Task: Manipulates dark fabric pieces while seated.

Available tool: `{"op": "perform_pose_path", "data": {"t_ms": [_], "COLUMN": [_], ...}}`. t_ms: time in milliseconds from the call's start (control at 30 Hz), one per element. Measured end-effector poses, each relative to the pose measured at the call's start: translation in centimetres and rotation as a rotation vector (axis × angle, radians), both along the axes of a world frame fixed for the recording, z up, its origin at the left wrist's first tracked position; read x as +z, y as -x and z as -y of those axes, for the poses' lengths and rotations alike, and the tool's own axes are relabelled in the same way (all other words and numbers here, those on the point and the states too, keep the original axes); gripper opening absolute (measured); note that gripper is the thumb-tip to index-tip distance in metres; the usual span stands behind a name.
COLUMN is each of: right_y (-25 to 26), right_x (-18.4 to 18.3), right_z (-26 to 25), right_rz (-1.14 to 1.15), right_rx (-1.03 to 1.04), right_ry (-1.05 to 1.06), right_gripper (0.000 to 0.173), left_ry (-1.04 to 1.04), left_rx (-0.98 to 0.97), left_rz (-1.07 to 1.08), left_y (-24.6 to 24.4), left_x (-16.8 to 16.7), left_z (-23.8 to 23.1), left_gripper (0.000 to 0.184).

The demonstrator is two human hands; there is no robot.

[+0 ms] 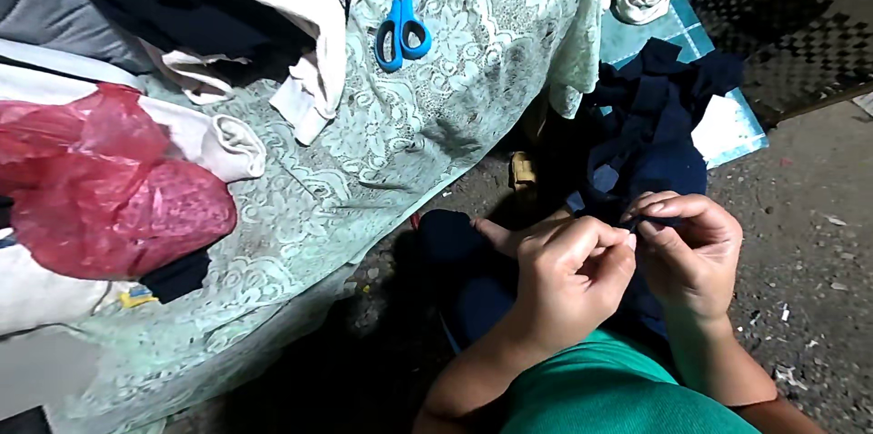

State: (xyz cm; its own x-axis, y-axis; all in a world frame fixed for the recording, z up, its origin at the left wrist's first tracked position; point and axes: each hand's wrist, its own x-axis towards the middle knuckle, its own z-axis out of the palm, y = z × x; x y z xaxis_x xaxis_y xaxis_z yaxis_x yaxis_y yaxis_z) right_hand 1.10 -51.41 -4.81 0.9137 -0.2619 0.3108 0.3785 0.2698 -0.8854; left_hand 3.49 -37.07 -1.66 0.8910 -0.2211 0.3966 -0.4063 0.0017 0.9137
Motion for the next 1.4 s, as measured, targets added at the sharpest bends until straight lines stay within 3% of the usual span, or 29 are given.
{"op": "perform_pose_path", "data": {"t_ms": [233, 433, 533, 700, 800, 1033, 1200, 1400], "right_y": [-0.2, -0.3, -0.4, -0.4, -0.3, -0.2, -0.3, -0.4], "right_x": [-0.1, 0.1, 0.0, 0.1, 0.1, -0.4, -0.4, -0.5], "right_z": [0.1, 0.4, 0.4, -0.2, -0.5, -0.4, -0.3, -0.4], "right_rz": [0.085, 0.05, 0.041, 0.03, 0.022, -0.021, -0.048, -0.066], "right_rx": [0.016, 0.014, -0.006, 0.044, 0.053, 0.057, 0.078, 0.081], "right_ry": [0.096, 0.11, 0.132, 0.136, 0.149, 0.124, 0.14, 0.178], "right_gripper": [0.016, 0.016, 0.016, 0.016, 0.016, 0.014, 0.014, 0.015], "left_ry": [0.123, 0.239, 0.214, 0.109, 0.1, -0.052, -0.04, 0.013], "left_rx": [-0.044, -0.251, -0.216, 0.001, -0.005, -0.073, -0.133, -0.251], "left_rz": [-0.168, -0.22, -0.133, 0.162, 0.237, 0.312, 0.315, 0.127], "left_y": [-0.1, -0.5, -0.4, -0.6, -1.0, -1.5, -2.0, -2.6], "left_x": [0.0, -1.3, -2.0, -3.2, -3.4, -3.3, -3.3, -3.4], "left_z": [0.0, -0.6, -0.7, -0.2, -0.4, -1.5, -2.3, -3.5], "left_gripper": [0.003, 0.023, 0.018, 0.026, 0.025, 0.016, 0.014, 0.022]}}
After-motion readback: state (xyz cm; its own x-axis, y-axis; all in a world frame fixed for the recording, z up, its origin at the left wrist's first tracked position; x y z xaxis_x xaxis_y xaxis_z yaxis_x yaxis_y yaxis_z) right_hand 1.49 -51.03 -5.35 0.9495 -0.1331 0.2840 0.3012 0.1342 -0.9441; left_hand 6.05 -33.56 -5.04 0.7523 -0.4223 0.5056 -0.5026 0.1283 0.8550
